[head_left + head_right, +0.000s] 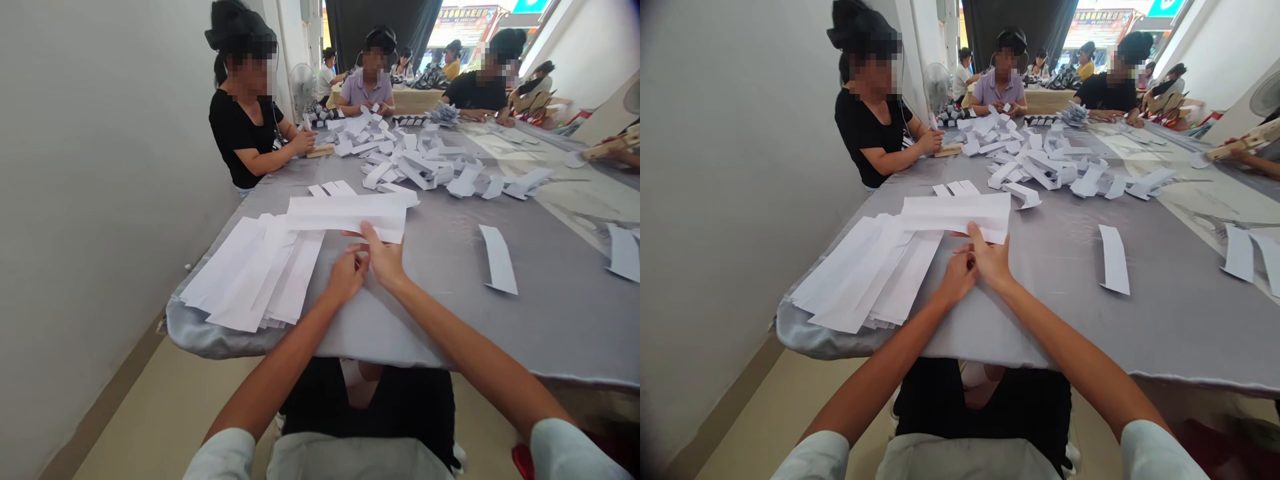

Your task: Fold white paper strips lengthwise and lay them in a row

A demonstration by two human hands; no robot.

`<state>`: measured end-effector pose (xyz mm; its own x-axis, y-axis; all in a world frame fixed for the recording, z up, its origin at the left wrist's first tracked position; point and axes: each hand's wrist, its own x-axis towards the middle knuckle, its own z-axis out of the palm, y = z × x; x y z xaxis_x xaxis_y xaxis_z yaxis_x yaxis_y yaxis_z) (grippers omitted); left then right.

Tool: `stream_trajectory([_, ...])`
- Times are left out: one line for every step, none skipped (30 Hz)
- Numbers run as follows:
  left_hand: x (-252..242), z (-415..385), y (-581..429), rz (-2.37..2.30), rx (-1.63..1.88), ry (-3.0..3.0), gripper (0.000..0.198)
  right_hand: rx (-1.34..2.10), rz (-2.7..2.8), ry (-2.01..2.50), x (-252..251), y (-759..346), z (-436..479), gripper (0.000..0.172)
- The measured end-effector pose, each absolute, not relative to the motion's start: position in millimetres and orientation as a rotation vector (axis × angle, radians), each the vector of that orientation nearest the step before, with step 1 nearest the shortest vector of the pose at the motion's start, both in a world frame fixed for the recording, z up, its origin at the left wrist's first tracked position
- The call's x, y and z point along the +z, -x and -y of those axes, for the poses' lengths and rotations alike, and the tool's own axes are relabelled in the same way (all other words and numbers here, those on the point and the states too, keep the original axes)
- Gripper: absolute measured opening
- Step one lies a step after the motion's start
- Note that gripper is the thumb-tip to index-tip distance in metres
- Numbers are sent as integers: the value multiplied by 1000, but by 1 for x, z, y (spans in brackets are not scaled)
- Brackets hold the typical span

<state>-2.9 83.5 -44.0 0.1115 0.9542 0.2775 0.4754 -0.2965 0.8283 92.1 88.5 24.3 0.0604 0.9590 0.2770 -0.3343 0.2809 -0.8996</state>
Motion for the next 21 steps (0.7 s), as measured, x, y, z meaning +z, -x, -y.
stream_trajectory([-42,-83,3,-1362,1212,-1772,30,1200,991,740,20,-100,-93,38])
stream_trajectory([-40,-83,2,-1335,1316,-1683,32,1254,924,727,15,-108,-97,41])
stream_trajectory([-38,-84,1,-1307,1411,-1581,33,1308,874,724,10,-116,-101,43])
stream_trajectory([-36,-84,0,-1280,1478,-1483,33,1355,833,734,4,-124,-103,43])
stream_trajectory([-34,-84,-1,-1245,1516,-1394,33,1403,803,751,-1,-132,-104,42])
stream_trajectory([-33,-85,-2,-1201,1534,-1314,34,1459,786,770,-6,-138,-105,39])
stream_trajectory([-32,-85,-3,-1155,1543,-1247,36,1516,776,790,-11,-144,-104,36])
stream_trajectory([-32,-86,-4,-1113,1548,-1196,39,1569,772,807,-15,-149,-102,32])
stream_trajectory([-31,-87,-4,-1081,1552,-1160,42,1613,773,820,-18,-152,-100,29])
stream_trajectory([-31,-87,-5,-1056,1556,-1140,44,1645,780,828,-21,-156,-98,28])
stream_trajectory([-31,-88,-5,-1038,1561,-1130,45,1666,790,832,-23,-158,-97,29])
stream_trajectory([-31,-88,-5,-1028,1569,-1130,47,1677,802,835,-25,-160,-96,29])
stream_trajectory([-31,-89,-5,-1025,1579,-1138,48,1687,816,837,-27,-161,-95,30])
stream_trajectory([-31,-89,-5,-1031,1591,-1153,48,1696,833,837,-29,-162,-94,31])
stream_trajectory([-32,-89,-5,-1045,1605,-1174,48,1705,852,834,-31,-163,-93,31])
stream_trajectory([-32,-89,-4,-1070,1616,-1195,47,1712,870,828,-32,-164,-93,33])
stream_trajectory([-33,-89,-4,-1102,1624,-1209,47,1716,893,815,-33,-165,-92,35])
stream_trajectory([-33,-90,-3,-1137,1627,-1210,46,1727,928,792,-33,-167,-90,38])
stream_trajectory([-34,-90,-3,-1162,1632,-1194,45,1754,975,757,-32,-169,-89,43])
stream_trajectory([-35,-91,-2,-1167,1644,-1163,44,1793,1027,709,-30,-172,-88,49])
stream_trajectory([-35,-91,-2,-1143,1661,-1116,43,1838,1070,651,-27,-176,-87,57])
